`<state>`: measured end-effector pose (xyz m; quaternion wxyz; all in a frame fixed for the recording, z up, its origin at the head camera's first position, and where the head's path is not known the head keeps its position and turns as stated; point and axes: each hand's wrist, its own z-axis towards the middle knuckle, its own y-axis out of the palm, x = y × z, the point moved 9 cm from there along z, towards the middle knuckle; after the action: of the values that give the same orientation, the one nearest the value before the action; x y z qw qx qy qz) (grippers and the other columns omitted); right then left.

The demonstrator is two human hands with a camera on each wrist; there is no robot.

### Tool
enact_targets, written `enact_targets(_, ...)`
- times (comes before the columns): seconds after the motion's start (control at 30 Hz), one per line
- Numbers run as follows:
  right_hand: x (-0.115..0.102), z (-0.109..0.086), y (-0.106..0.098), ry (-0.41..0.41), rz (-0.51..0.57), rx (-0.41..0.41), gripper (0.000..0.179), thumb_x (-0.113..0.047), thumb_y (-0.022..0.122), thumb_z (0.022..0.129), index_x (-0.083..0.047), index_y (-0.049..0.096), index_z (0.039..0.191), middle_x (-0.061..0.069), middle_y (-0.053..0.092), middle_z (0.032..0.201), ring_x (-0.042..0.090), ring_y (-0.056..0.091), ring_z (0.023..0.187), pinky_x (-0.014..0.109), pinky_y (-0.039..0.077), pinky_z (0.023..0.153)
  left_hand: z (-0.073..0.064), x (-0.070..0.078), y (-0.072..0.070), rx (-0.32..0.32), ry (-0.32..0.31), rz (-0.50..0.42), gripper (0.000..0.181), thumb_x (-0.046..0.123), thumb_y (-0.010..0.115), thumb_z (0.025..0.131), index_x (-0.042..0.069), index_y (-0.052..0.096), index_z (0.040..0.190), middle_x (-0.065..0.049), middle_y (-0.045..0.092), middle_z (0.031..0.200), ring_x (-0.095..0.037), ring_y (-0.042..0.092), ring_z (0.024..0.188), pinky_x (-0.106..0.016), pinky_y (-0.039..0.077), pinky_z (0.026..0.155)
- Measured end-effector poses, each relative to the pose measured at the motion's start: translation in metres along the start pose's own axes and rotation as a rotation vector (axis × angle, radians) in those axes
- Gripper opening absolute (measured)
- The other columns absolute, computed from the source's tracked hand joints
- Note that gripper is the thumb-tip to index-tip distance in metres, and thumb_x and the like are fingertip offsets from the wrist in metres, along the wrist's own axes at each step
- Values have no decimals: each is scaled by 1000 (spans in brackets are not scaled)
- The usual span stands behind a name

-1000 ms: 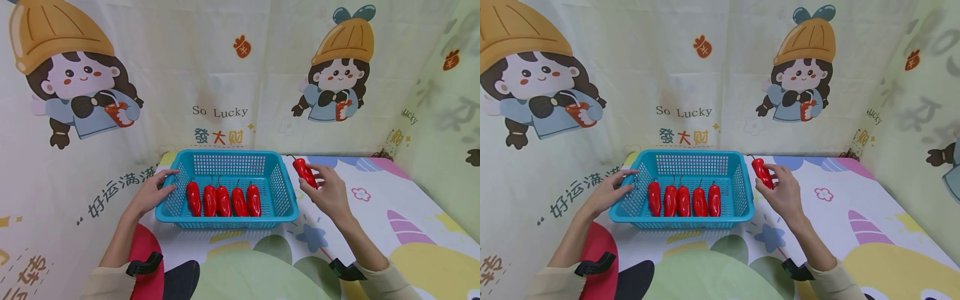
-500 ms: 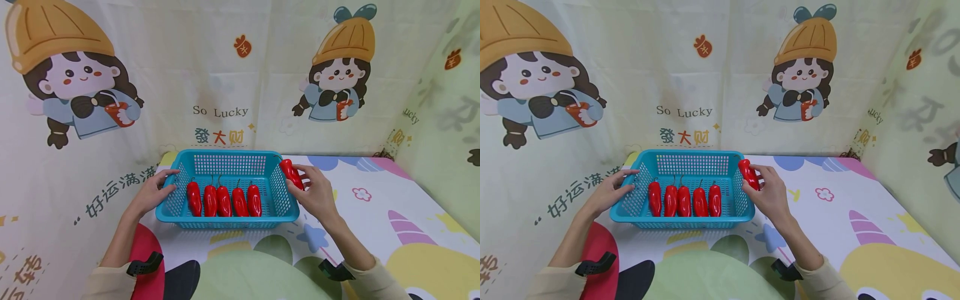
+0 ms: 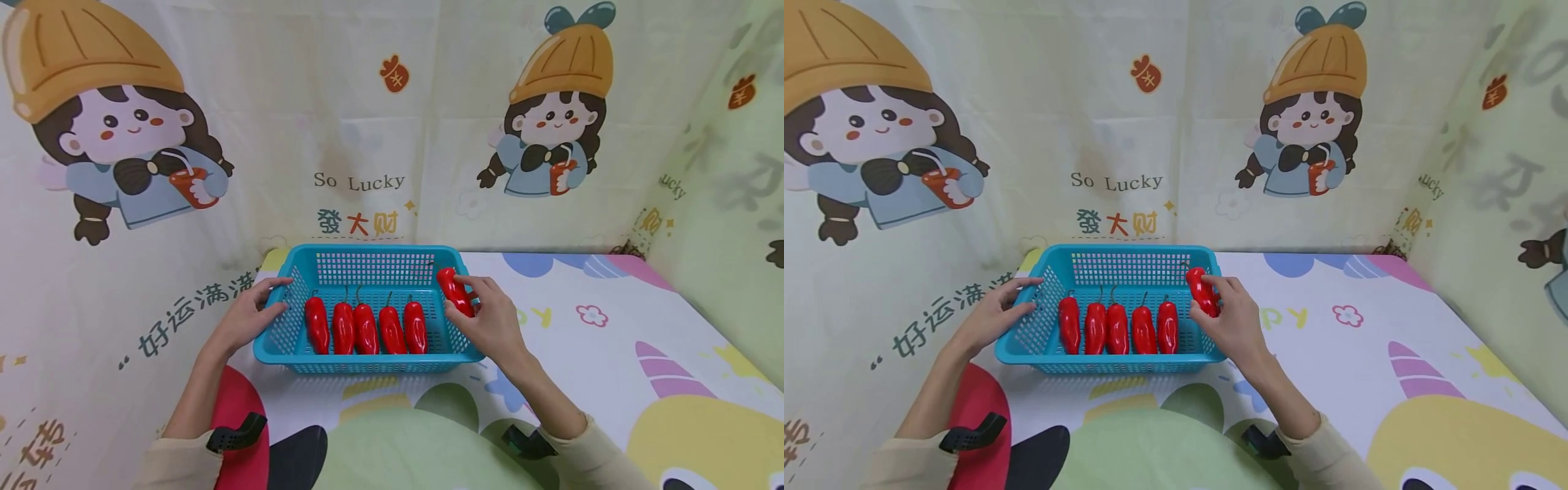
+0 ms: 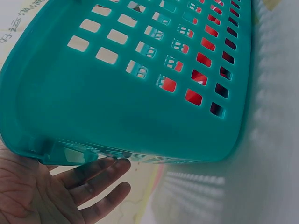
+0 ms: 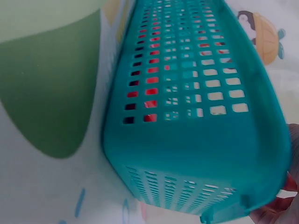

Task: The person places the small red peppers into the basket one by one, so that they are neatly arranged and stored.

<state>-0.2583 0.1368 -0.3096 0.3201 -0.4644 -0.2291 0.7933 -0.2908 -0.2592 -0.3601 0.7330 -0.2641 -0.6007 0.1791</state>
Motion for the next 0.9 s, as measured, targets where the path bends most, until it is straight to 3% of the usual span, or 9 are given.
enact_targets(0.2,-2,1,10,-1,-50,-15,67,-16,86,76,-6,59,138,17,62,126,34,64,106,48,63,73,1,-1,1,-4,2,0,55,12,62,99,7,46,151,-30,51,143,-47,56,119,-49,60,86)
enact_targets(0.43,-11,4,22,-37,-180,-54,69,-19,87,75,-4,60,137,19,63,123,33,62,105,45,63,70,1,-1,0,-9,-1,-3,54,13,60,100,6,46,151,-30,50,143,-47,56,119,-48,60,86)
enact_targets(0.9,-16,7,35,-66,-347,-131,61,-23,83,77,-2,63,131,18,65,114,28,61,92,37,60,66,0,-3,1,-1,-6,13,57,13,63,99,8,45,152,-30,49,145,-49,55,122,-52,60,85)
